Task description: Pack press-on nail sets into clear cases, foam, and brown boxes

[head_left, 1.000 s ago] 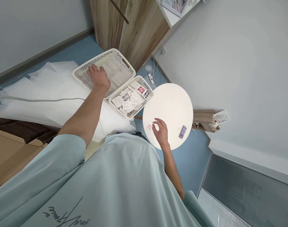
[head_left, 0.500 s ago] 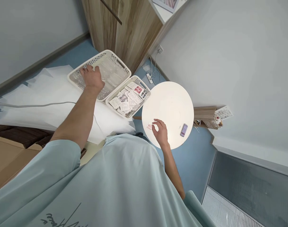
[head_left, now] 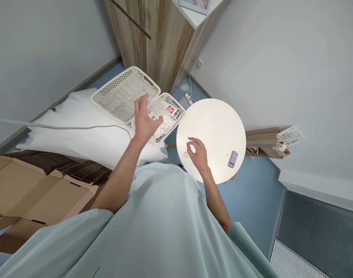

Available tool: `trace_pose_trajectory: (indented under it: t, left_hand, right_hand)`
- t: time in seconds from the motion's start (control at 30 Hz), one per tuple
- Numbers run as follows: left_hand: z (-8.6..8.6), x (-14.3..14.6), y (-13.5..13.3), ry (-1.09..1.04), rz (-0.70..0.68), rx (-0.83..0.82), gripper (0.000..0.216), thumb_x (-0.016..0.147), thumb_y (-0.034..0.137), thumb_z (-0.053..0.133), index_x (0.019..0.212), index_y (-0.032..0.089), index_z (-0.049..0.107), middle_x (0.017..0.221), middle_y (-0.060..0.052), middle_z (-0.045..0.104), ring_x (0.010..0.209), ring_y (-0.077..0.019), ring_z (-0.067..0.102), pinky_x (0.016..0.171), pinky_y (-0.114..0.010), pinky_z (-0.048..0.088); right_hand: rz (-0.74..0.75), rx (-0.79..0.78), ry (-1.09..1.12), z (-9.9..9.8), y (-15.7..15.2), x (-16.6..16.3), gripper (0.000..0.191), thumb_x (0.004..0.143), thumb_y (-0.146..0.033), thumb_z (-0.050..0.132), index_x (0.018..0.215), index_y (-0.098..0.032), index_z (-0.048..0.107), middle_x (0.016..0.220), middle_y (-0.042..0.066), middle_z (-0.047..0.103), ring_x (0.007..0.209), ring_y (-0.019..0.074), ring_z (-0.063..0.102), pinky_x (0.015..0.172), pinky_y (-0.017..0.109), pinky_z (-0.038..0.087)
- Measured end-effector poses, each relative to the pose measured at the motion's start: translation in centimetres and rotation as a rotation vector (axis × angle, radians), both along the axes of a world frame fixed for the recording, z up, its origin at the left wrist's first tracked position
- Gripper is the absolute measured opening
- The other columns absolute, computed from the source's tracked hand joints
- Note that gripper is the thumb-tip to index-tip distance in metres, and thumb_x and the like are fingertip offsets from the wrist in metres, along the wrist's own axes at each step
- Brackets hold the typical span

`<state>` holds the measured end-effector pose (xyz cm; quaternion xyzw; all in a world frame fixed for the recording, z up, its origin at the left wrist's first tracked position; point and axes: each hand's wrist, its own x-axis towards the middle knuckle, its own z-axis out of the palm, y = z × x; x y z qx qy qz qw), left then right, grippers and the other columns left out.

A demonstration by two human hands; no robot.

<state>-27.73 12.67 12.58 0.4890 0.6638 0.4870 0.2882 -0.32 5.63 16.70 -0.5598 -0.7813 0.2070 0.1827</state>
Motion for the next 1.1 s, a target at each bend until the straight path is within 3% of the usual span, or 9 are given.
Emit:
trace_pose_trajectory:
  t: [0.13, 0.27, 0.53, 0.67, 0.83, 0.93, 1.1]
  left_hand:
    - [2.4, 5.8, -4.5, -0.081, -0.099, -0.030, 0.105, 0.078, 0.033, 0.089, 0.168, 0.033, 0.035, 0.168, -0.016, 0.042, 0.155, -0.0425, 0.047, 0.127, -0.057, 0.043]
    - [3.6, 10.6, -7.7, -0.099, -0.201, -0.015, 0.100, 0.081, 0.030, 0.084, 0.168, 0.033, 0.036, 0.166, -0.016, 0.045, 0.150, -0.0404, 0.055, 0.126, -0.056, 0.045]
    - [4.3, 17.3, -10.3, -0.163, -0.498, 0.059, 0.097, 0.085, 0.031, 0.084, 0.170, 0.030, 0.037, 0.168, -0.018, 0.043, 0.143, -0.0364, 0.062, 0.124, -0.056, 0.048]
    - [4.0, 20.5, -10.5, -0.307, -0.577, -0.051, 0.106, 0.082, 0.036, 0.088, 0.172, 0.034, 0.033, 0.171, -0.017, 0.043, 0.147, -0.0372, 0.059, 0.124, -0.055, 0.048]
    - [2.9, 23.9, -10.0, -0.518, -0.572, -0.231, 0.114, 0.077, 0.049, 0.093, 0.172, 0.035, 0.033, 0.171, -0.018, 0.044, 0.145, -0.0368, 0.061, 0.123, -0.057, 0.049]
    - [2.7, 25.3, -9.6, -0.656, -0.546, -0.412, 0.108, 0.080, 0.052, 0.091, 0.171, 0.033, 0.037, 0.168, -0.020, 0.050, 0.140, -0.0374, 0.065, 0.119, -0.060, 0.052]
    - [2.4, 26.8, -9.4, -0.876, -0.534, -0.654, 0.092, 0.083, 0.044, 0.086, 0.164, 0.026, 0.048, 0.152, -0.021, 0.068, 0.131, -0.0356, 0.072, 0.121, -0.064, 0.050]
  right_hand:
    - [-0.060, 0.017, 0.124, 1.2, -0.1, 2.0, 0.017, 0.105, -0.022, 0.057, 0.100, -0.026, 0.072, 0.132, 0.009, 0.077, 0.128, 0.0247, 0.071, 0.113, 0.046, 0.058]
    - [-0.141, 0.000, 0.274, 2.2, -0.8, 5.2, 0.013, 0.104, -0.024, 0.058, 0.097, -0.026, 0.069, 0.129, 0.009, 0.077, 0.128, 0.0244, 0.071, 0.114, 0.045, 0.058]
    - [-0.257, -0.188, 0.639, 1.6, -3.0, 12.4, 0.013, 0.100, -0.039, 0.070, 0.104, -0.027, 0.071, 0.127, 0.008, 0.078, 0.127, 0.0249, 0.072, 0.111, 0.044, 0.059]
    - [-0.251, -0.287, 0.730, 1.1, -4.8, 15.6, 0.022, 0.100, -0.045, 0.069, 0.114, -0.029, 0.074, 0.124, 0.006, 0.079, 0.122, 0.0246, 0.073, 0.112, 0.044, 0.060]
    - [-0.225, -0.342, 0.729, 0.4, -7.2, 18.6, 0.024, 0.102, -0.047, 0.067, 0.115, -0.029, 0.076, 0.125, 0.006, 0.078, 0.123, 0.0247, 0.073, 0.112, 0.045, 0.059]
    - [-0.157, -0.331, 0.663, 0.2, -8.0, 20.0, 0.026, 0.098, -0.046, 0.075, 0.119, -0.031, 0.075, 0.138, 0.007, 0.075, 0.133, 0.0271, 0.068, 0.112, 0.047, 0.057]
    - [-0.080, -0.320, 0.617, 0.2, -8.4, 21.6, 0.041, 0.090, -0.044, 0.087, 0.126, -0.034, 0.070, 0.162, 0.006, 0.062, 0.154, 0.0299, 0.053, 0.129, 0.055, 0.043]
